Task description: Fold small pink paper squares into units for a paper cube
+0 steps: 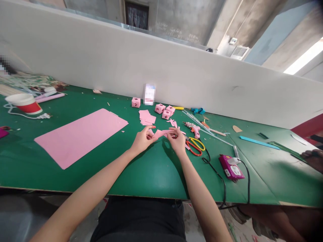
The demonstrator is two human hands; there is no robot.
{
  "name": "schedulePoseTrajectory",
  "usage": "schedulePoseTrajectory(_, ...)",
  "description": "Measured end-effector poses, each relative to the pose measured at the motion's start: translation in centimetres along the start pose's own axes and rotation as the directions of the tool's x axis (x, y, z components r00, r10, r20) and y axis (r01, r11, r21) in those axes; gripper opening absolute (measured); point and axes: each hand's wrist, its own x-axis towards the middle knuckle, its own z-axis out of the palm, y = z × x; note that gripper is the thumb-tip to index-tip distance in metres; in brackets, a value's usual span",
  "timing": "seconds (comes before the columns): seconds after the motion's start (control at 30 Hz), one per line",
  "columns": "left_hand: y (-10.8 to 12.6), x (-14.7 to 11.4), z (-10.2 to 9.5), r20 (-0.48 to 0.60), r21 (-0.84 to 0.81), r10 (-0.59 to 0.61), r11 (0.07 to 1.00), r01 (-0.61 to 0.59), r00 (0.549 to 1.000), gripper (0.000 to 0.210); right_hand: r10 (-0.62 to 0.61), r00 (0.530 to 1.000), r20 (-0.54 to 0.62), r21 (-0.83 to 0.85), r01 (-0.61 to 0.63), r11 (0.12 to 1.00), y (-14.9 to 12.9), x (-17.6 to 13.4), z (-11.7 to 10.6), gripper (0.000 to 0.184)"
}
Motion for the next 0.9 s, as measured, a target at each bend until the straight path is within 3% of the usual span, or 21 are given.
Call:
schedulePoseTrajectory(0.17,-0.8,0.2,0.0,-0.028,0.011,-0.007,1.0,0.007,1.0,0.052,0.02,0.99,-0.137,-0.024,-0.023,0.999,0.3,0.3,-0.7,0.022)
schedulePoseTrajectory(0.23,-0.9,0.3,0.0,-0.037,0.001,-0.007,1.0,0.007,0.999,0.051,0.022,0.996,-0.085,0.015,-0.021,1.0,0.2,0.2,-0.6,0.025)
schedulePoseTrajectory(0.33,-0.8,0.3,0.1,-0.018,-0.047,-0.004,0.999,0.004,1.0,0.052,-0.024,0.996,0.088,0.079,0.017,0.997,-0.1,-0.5,0.0,0.036)
schedulePoseTrajectory(0.43,-0.6,0.1,0.1,0.02,-0.07,0.013,0.997,-0.011,1.0,0.054,-0.083,0.975,0.207,0.036,0.077,0.996,-0.4,-1.1,0.7,0.041)
schedulePoseTrajectory(0.6,-0.5,0.0,0.1,0.028,0.031,0.074,0.997,-0.075,0.997,0.051,-0.096,0.966,0.239,-0.032,0.107,0.994,-0.9,-1.6,1.2,0.019)
schedulePoseTrajectory(0.73,-0.4,-0.1,0.1,0.033,0.112,0.107,0.988,-0.11,0.994,0.053,-0.101,0.961,0.259,-0.024,0.111,0.994,-1.5,-1.8,1.2,0.014)
schedulePoseTrajectory(0.9,0.0,-0.3,0.2,0.031,0.335,0.143,0.931,-0.145,0.989,0.064,-0.073,0.958,0.278,0.01,0.074,0.997,-1.7,-2.0,1.6,0.013)
